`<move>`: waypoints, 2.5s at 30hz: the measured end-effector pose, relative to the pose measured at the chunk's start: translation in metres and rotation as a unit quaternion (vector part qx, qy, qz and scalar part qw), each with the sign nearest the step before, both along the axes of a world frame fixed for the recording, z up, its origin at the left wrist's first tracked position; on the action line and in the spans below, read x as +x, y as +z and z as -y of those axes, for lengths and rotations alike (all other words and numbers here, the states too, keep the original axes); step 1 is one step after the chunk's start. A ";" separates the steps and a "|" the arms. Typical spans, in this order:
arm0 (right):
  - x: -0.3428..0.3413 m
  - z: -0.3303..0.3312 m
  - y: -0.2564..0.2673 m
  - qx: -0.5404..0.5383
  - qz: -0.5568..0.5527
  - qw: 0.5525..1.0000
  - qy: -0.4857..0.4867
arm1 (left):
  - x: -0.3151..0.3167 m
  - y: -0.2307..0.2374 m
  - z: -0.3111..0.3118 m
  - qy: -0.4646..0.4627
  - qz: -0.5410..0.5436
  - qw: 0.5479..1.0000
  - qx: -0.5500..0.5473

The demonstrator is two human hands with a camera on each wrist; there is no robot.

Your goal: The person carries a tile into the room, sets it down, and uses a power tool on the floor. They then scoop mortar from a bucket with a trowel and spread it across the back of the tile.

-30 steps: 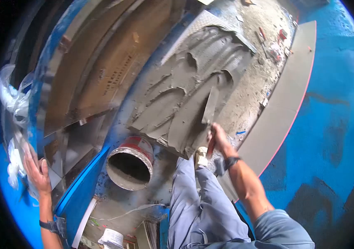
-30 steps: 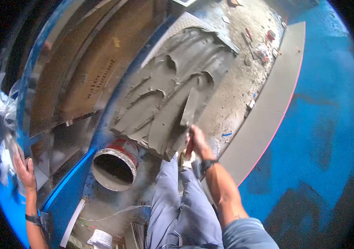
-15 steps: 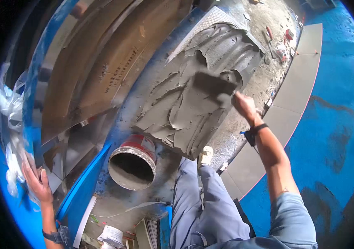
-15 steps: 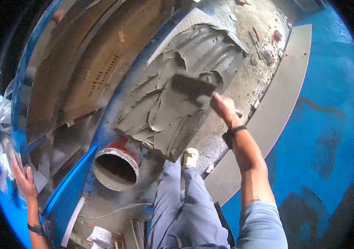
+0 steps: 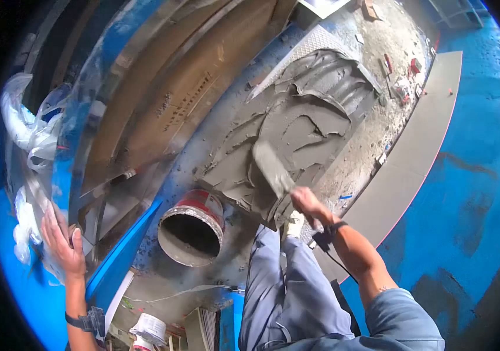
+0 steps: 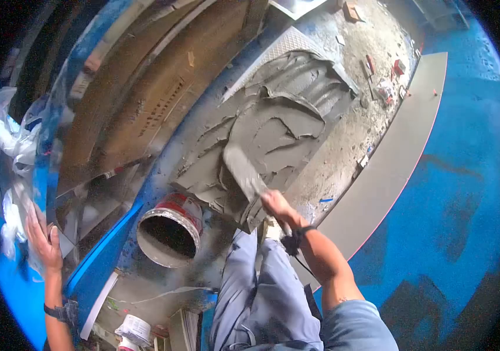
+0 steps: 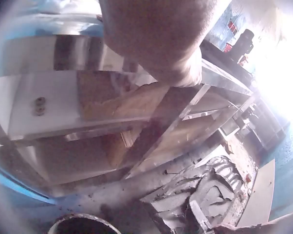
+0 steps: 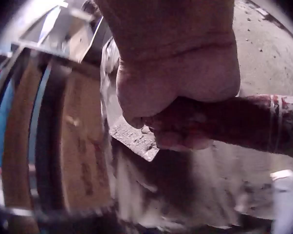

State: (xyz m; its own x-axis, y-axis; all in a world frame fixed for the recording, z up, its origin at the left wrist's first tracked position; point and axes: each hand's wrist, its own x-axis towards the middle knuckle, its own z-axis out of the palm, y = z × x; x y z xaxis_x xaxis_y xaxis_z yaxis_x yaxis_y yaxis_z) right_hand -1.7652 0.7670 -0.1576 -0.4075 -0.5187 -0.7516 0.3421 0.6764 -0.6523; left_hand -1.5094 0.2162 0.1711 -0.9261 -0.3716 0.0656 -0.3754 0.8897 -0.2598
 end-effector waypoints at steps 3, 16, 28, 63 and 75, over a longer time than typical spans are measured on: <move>-0.021 -0.018 -0.006 0.054 -0.209 0.949 0.229 | -0.002 0.002 0.000 -0.002 0.003 1.000 0.010; -0.197 -0.002 0.016 0.036 0.044 0.997 -0.050 | -0.104 0.026 -0.059 -0.001 -0.214 0.958 0.194; -0.445 -0.052 -0.003 0.141 -0.481 0.833 0.235 | -0.348 -0.010 -0.066 0.009 -0.110 0.988 0.103; -0.566 -0.038 -0.004 0.043 -0.052 0.967 0.246 | -0.355 0.001 -0.074 0.058 -0.042 0.994 0.086; -0.681 -0.020 -0.048 0.073 -0.387 0.866 0.307 | -0.304 -0.004 -0.051 0.112 -0.030 0.986 0.120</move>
State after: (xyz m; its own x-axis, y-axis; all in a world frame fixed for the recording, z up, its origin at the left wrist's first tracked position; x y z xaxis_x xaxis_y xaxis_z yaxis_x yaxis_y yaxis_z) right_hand -2.4457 0.7867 -0.2058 -0.4993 -0.7394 -0.4516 -0.6140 0.6697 -0.4178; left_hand -1.8133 0.2674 0.1669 -0.8162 -0.5777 0.0034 -0.5776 0.8160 -0.0227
